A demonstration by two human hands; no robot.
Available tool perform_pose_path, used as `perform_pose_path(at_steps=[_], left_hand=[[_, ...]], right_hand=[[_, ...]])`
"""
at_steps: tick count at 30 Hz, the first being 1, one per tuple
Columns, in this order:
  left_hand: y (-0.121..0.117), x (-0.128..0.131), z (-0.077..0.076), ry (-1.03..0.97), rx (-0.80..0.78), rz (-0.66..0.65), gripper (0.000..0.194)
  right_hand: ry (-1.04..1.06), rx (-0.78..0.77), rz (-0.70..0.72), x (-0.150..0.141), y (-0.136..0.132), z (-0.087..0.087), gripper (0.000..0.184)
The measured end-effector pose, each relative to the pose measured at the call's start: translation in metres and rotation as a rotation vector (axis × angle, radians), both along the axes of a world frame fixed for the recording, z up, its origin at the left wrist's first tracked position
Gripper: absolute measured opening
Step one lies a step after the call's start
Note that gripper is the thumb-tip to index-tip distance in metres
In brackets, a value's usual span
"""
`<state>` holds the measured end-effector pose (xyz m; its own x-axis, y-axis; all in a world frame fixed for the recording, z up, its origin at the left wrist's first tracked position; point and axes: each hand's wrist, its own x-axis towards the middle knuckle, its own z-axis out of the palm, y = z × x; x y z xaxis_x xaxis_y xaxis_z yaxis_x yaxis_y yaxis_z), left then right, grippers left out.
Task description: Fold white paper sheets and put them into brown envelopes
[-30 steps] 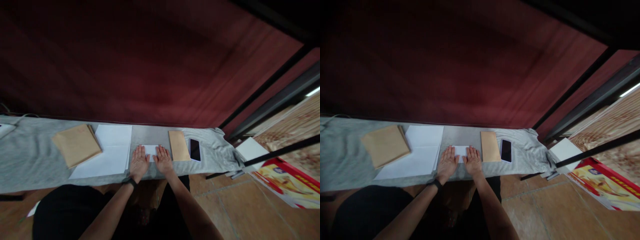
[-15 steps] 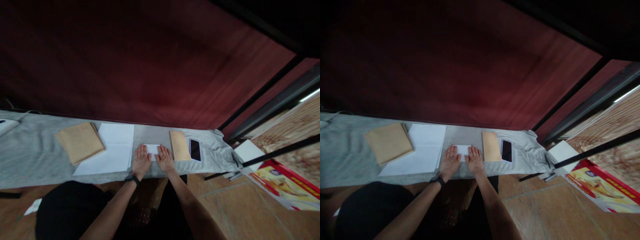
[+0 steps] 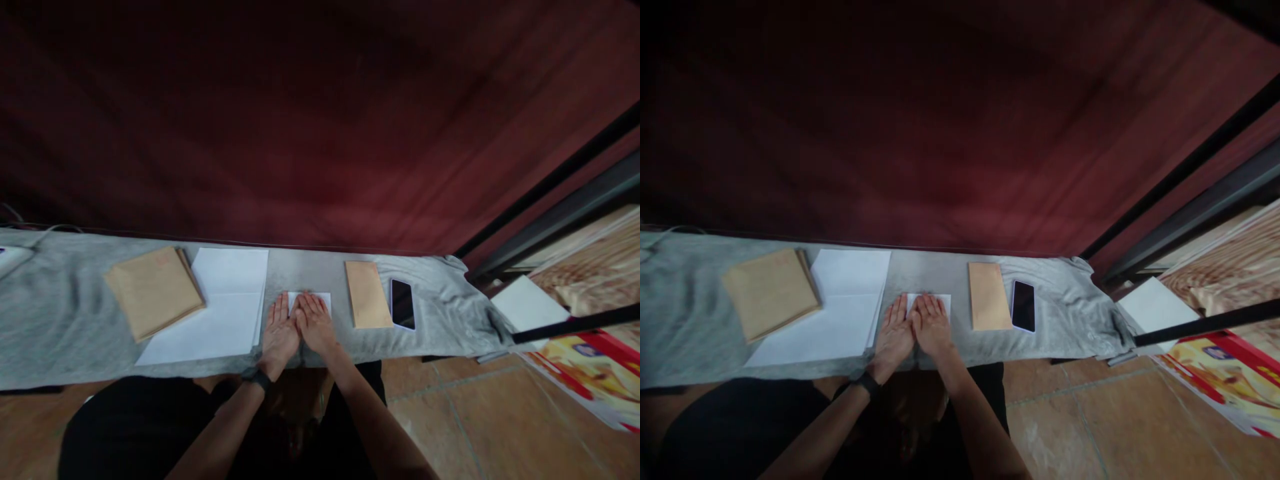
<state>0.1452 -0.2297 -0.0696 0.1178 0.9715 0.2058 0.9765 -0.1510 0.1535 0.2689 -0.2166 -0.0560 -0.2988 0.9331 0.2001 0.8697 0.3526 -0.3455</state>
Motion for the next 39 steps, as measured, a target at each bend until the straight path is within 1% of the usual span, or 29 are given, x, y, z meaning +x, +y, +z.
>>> perform_pose_path(at_steps=[2, 5, 9, 13, 19, 23, 25, 28, 30, 33, 36, 39], left_hand=[[0.0, -0.001, -0.002, 0.006, -0.008, -0.001, 0.056], [0.001, -0.001, -0.005, -0.015, -0.003, 0.01, 0.057], [0.001, 0.0, -0.006, -0.078, 0.034, 0.025, 0.059], [-0.002, 0.001, -0.005, -0.122, 0.058, 0.053, 0.062], [-0.012, -0.004, -0.005, -0.14, 0.103, 0.104, 0.062], [-0.024, -0.004, 0.001, -0.137, 0.102, 0.122, 0.061], [-0.029, 0.003, 0.005, -0.14, 0.104, 0.089, 0.061], [-0.031, 0.021, 0.009, -0.156, 0.085, -0.051, 0.059], [-0.029, 0.032, 0.007, -0.164, 0.054, -0.118, 0.058], [-0.026, 0.035, 0.001, -0.148, 0.026, -0.106, 0.058], [-0.026, 0.024, -0.004, -0.116, 0.045, -0.074, 0.061], [-0.031, 0.01, -0.004, -0.091, 0.067, -0.035, 0.062]], right_hand=[[-0.02, 0.0, 0.013, -0.006, 0.001, -0.003, 0.049], [-0.062, 0.02, -0.019, -0.005, 0.0, -0.01, 0.051], [-0.091, 0.079, -0.065, 0.008, -0.003, -0.018, 0.053], [-0.096, 0.134, -0.118, 0.024, -0.008, -0.022, 0.056], [-0.098, 0.175, -0.181, 0.038, -0.016, -0.025, 0.06], [-0.092, 0.158, -0.198, 0.039, -0.018, -0.026, 0.06], [-0.093, 0.141, -0.196, 0.039, -0.018, -0.026, 0.061], [-0.109, 0.114, -0.193, 0.039, -0.019, -0.025, 0.06], [-0.128, 0.091, -0.196, 0.039, -0.02, -0.023, 0.057], [-0.138, 0.066, -0.198, 0.039, -0.02, -0.022, 0.058], [-0.115, 0.076, -0.193, 0.038, -0.019, -0.021, 0.063], [-0.095, 0.099, -0.202, 0.038, -0.018, -0.02, 0.064]])
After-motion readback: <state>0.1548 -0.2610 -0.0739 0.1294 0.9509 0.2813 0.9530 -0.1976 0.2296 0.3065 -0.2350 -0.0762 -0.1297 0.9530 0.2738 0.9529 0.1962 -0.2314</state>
